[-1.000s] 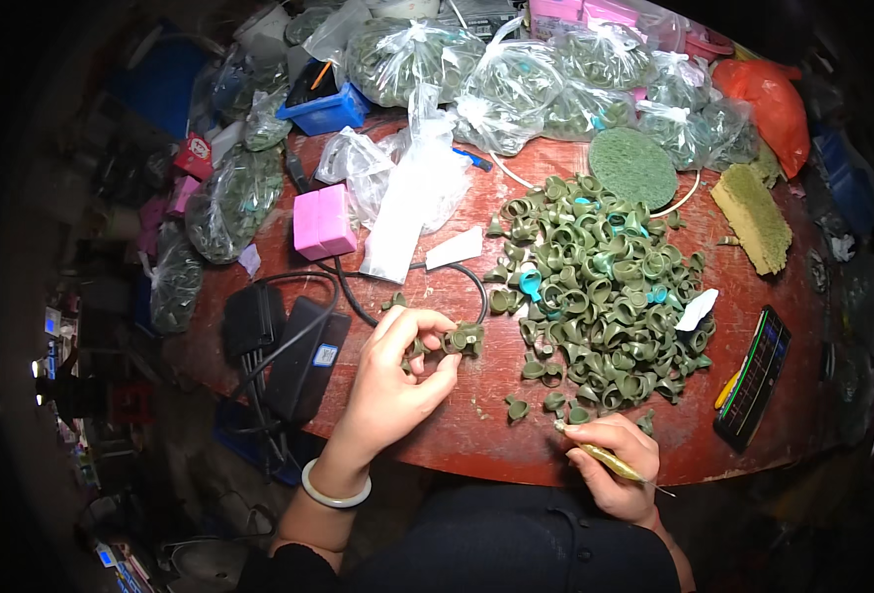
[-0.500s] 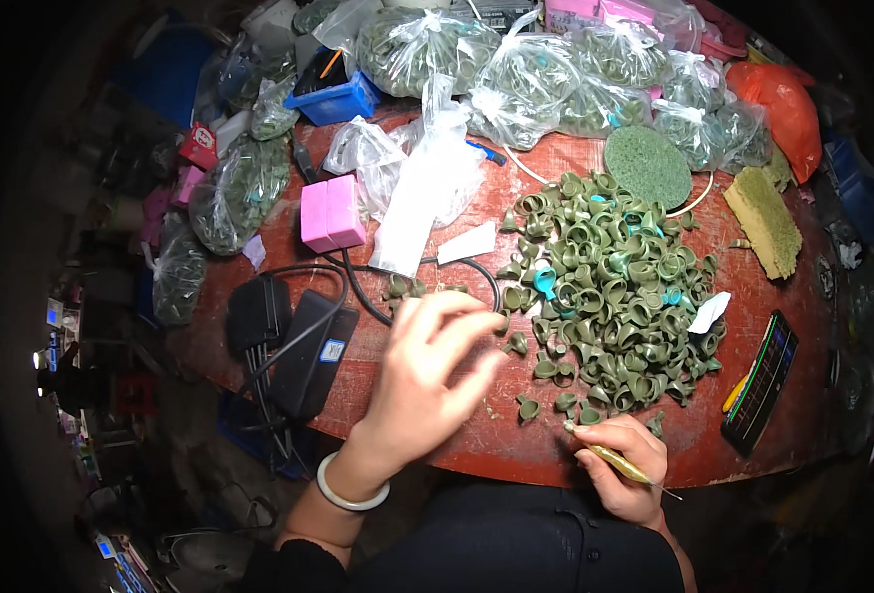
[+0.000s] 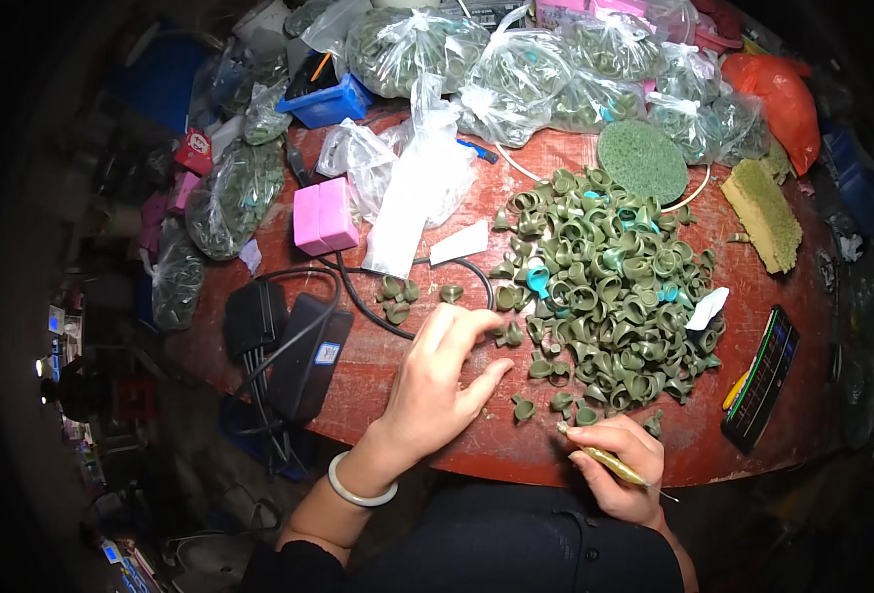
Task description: Manually assemble small green plastic leaf components using a specialized adhesive tool.
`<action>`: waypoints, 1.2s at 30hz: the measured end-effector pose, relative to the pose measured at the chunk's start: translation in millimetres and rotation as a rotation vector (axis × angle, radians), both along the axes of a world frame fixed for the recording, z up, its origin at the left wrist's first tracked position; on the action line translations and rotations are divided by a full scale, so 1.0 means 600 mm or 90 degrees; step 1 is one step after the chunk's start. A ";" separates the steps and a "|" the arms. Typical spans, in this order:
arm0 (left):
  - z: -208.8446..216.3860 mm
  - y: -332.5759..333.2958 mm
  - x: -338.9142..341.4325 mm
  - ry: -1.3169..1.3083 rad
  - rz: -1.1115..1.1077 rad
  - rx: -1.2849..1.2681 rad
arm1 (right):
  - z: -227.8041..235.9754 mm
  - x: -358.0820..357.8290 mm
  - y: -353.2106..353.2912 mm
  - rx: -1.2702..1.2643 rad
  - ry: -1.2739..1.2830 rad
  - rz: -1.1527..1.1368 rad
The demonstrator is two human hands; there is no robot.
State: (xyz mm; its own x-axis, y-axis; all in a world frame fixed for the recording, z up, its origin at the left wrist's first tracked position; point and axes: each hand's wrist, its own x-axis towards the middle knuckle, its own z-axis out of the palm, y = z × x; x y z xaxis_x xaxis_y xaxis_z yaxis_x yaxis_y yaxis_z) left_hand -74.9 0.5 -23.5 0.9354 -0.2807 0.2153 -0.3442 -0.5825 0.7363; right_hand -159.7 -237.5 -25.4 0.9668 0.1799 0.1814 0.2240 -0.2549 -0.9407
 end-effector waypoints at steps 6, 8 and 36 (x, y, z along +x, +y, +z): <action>-0.018 -0.005 0.005 -0.102 -0.022 0.064 | -0.001 0.000 0.000 0.007 -0.004 0.005; -0.021 -0.001 0.000 -0.062 -0.021 0.039 | -0.001 0.001 0.000 0.008 -0.007 0.002; -0.002 -0.002 -0.040 0.459 -0.020 -0.545 | -0.004 -0.002 -0.002 0.023 0.007 -0.003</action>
State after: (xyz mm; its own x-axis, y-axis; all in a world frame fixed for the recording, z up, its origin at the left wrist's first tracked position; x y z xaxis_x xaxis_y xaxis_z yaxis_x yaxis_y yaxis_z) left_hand -98.9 -0.6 -24.8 0.9142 -0.3261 -0.2407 0.3191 0.2131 0.9235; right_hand -160.9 -238.6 -27.7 0.9696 0.1688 0.1772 0.2125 -0.2218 -0.9517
